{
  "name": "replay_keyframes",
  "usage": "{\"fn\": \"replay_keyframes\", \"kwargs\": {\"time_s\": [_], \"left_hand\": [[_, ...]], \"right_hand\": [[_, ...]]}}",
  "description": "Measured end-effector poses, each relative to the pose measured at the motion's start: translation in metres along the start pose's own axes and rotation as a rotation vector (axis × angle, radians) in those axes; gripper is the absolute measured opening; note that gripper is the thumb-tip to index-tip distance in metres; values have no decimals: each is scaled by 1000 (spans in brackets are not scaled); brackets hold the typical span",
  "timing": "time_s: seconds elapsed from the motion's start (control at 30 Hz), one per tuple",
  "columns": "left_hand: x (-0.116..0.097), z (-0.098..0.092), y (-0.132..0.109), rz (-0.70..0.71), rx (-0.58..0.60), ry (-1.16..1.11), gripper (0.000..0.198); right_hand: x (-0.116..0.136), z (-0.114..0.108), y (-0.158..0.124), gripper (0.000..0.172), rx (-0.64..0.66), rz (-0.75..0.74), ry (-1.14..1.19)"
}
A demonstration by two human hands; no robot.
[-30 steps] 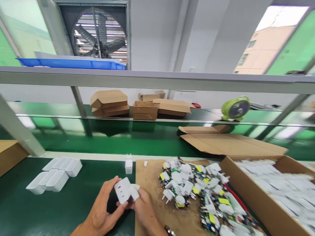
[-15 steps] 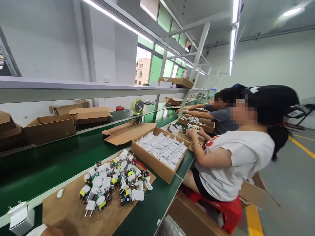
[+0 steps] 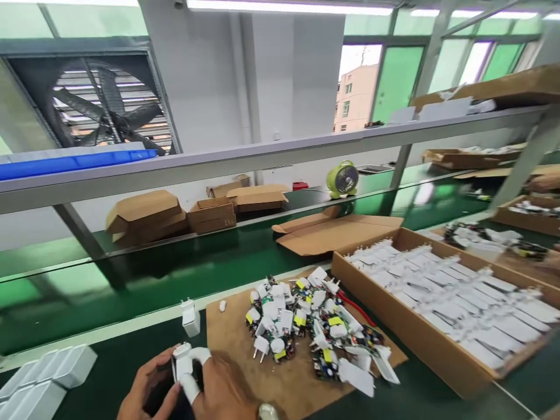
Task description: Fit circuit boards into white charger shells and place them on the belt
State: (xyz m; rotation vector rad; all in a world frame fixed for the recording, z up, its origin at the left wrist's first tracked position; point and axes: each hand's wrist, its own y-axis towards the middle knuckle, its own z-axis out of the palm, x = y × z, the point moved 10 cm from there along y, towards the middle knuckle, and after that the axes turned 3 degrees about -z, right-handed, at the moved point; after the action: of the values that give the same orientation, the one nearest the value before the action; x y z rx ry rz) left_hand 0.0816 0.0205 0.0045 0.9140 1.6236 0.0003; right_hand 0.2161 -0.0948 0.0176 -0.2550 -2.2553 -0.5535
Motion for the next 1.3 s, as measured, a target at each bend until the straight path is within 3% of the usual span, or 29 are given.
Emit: {"fn": "replay_keyframes", "kwargs": {"time_s": [0.13,0.27,0.4,0.53,0.67,0.8,0.9,1.03,1.17,1.3], "left_hand": [[-21,14,3,166,82,90,30],[-25,15,1,262,151,150,33],[-20,17,0,255,197,233,30],[-28,20,4,264,259,271,23],[-42,18,10,309,322,257,21],[-42,20,9,317,364,210,24],[-32,18,10,291,338,183,20],[6,2,37,92,245,195,14],[39,-6,77,-35,202,134,18],[48,13,89,-34,219,84,29]], "right_hand": [[16,-5,0,35,-30,-139,141],[22,-8,2,44,-54,-238,180],[14,-3,2,44,-64,-245,125],[3,0,2,33,-80,-207,37],[9,-6,4,33,-60,-223,63],[17,-13,8,24,-9,-201,113],[10,-13,8,30,4,-119,148],[-8,-9,6,34,-8,-1,65],[-5,-7,1,31,-14,-60,-85],[6,-17,-4,40,-119,-187,-161]]}}
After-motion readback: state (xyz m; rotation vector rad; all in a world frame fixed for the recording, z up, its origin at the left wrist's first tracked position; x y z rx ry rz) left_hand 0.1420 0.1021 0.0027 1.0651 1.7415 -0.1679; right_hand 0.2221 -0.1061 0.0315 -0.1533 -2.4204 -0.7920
